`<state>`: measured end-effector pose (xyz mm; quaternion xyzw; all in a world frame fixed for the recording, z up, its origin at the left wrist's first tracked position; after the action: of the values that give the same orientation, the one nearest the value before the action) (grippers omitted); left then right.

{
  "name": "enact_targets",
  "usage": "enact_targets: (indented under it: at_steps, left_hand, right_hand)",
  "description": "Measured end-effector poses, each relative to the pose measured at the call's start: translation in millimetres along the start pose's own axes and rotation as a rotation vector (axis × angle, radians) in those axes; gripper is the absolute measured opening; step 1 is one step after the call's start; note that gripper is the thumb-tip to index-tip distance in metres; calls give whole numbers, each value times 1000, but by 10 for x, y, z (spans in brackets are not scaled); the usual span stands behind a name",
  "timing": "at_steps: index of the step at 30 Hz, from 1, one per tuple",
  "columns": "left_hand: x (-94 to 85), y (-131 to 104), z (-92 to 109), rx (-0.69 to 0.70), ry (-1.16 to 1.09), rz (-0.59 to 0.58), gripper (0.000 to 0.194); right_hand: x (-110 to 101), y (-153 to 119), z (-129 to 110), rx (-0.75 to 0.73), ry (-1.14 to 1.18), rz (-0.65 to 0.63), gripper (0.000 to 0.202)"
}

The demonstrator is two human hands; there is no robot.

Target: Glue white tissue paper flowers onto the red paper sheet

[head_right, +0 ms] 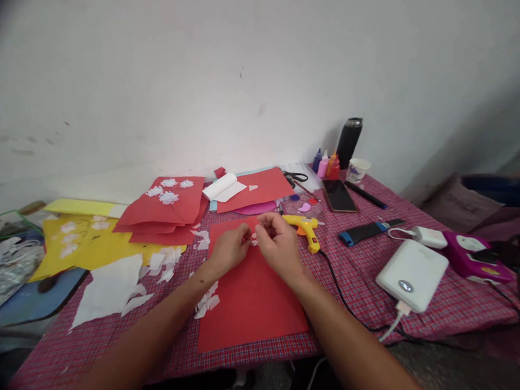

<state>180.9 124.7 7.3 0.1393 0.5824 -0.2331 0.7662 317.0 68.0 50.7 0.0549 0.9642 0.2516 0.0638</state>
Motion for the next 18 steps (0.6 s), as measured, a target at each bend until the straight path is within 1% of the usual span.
enact_targets:
  at_steps: [12,18]
  left_hand:
    - [7,10,28,9,8,-27,17]
    - [-7,-14,70,46,-6,-36,20]
  right_hand:
    - [9,1,-10,6,-10,-11,9]
    - [15,0,-10,22,-23,-17,8]
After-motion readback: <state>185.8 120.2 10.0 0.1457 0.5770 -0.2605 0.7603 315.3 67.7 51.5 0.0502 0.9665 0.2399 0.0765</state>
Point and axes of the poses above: each hand's wrist, its own y-axis towards the middle knuckle, its own x-axis out of the palm, z = x × y, the point moved 9 cm from there along y, towards the middle knuckle, and after that the axes turned 13 degrees about -z, right-handed, at the moved point
